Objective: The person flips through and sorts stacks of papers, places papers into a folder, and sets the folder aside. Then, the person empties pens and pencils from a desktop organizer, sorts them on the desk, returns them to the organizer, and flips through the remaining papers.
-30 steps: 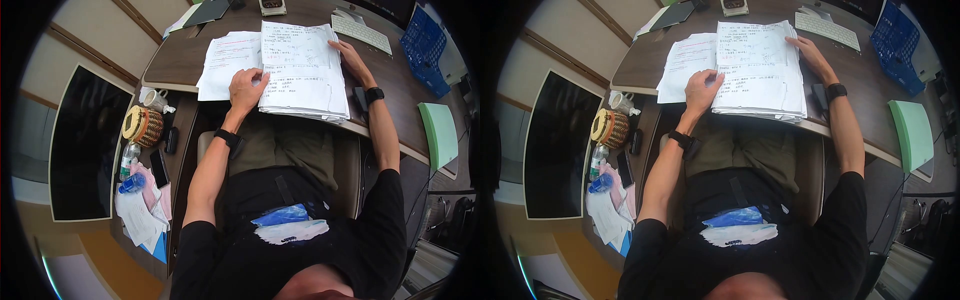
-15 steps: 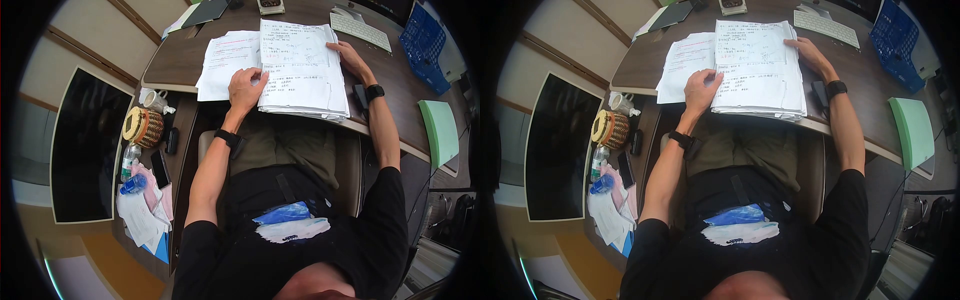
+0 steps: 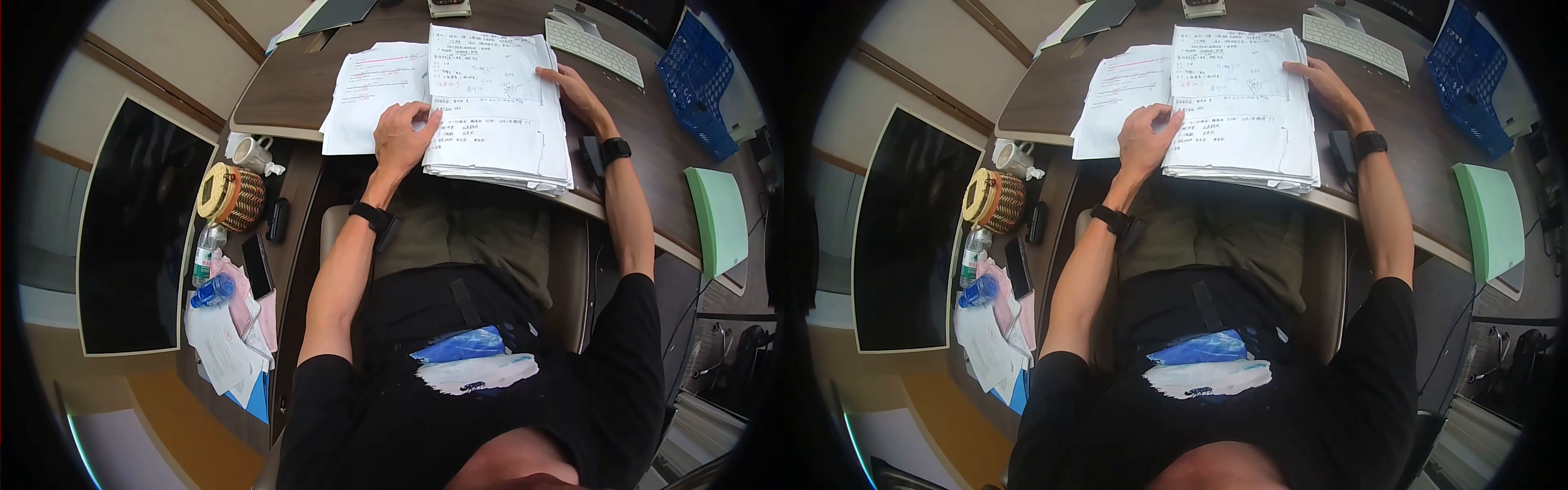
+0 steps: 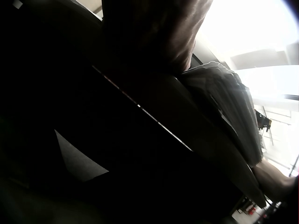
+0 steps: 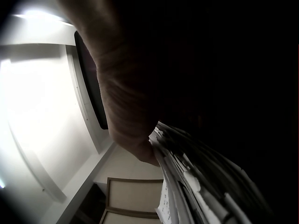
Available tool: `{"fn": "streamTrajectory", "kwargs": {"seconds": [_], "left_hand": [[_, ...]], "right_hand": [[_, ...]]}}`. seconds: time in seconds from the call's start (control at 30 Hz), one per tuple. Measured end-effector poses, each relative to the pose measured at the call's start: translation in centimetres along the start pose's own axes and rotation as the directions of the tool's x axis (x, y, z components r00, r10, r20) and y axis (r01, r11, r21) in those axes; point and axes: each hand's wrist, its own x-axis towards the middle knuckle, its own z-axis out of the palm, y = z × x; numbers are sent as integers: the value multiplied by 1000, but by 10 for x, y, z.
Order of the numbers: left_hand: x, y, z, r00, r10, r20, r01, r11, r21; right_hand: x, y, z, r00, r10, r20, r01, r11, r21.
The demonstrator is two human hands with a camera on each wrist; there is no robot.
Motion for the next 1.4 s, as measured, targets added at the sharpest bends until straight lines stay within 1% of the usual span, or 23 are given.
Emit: {"fn": "streamTrajectory", "kwargs": {"seconds": [0.17, 0.27, 0.53, 0.7, 0.87, 1.0, 1.07, 1.13, 1.27, 1.4], "left_hand": [[2, -1, 1, 1000, 17, -12, -17, 1000, -11], [1, 0, 1, 1000, 9, -9, -9, 1000, -3], [1, -1, 1, 1000, 3, -1, -3, 1000, -2], [2, 1, 0, 1000, 13, -6, -13, 1000, -12], [1, 0, 0, 1000, -10, 14, 10, 1000, -7], [3, 0, 0, 1000, 12, -11, -12, 1000, -20], [1, 0, -1, 1000, -17, 23, 18, 1000, -4], [1, 0, 0, 1000, -11, 16, 11, 1000, -3], [1, -2, 1, 1000, 24, -5, -24, 1000, -12], [2, -1, 0, 1000, 4, 4, -4, 1000, -12]], "right_hand": [[-1, -5, 0, 1000, -10, 5, 10, 1000, -28], [-1, -3, 2, 1000, 1, -1, -1, 999, -40], [0, 0, 3, 999, -24, -35, 21, 996, -87], [4, 5, -2, 999, -35, -29, 31, 992, -122], [6, 5, -2, 998, -50, -26, 46, 990, -133], [5, 1, -1, 997, -62, -54, 51, 984, -172], [2, 3, 1, 997, -55, -61, 44, 984, -174], [2, 3, -1, 998, -40, -46, 30, 981, -192], [6, 1, -1, 997, -61, -53, 50, 981, -185], [5, 3, -1, 998, -40, -46, 31, 982, -184]]}}
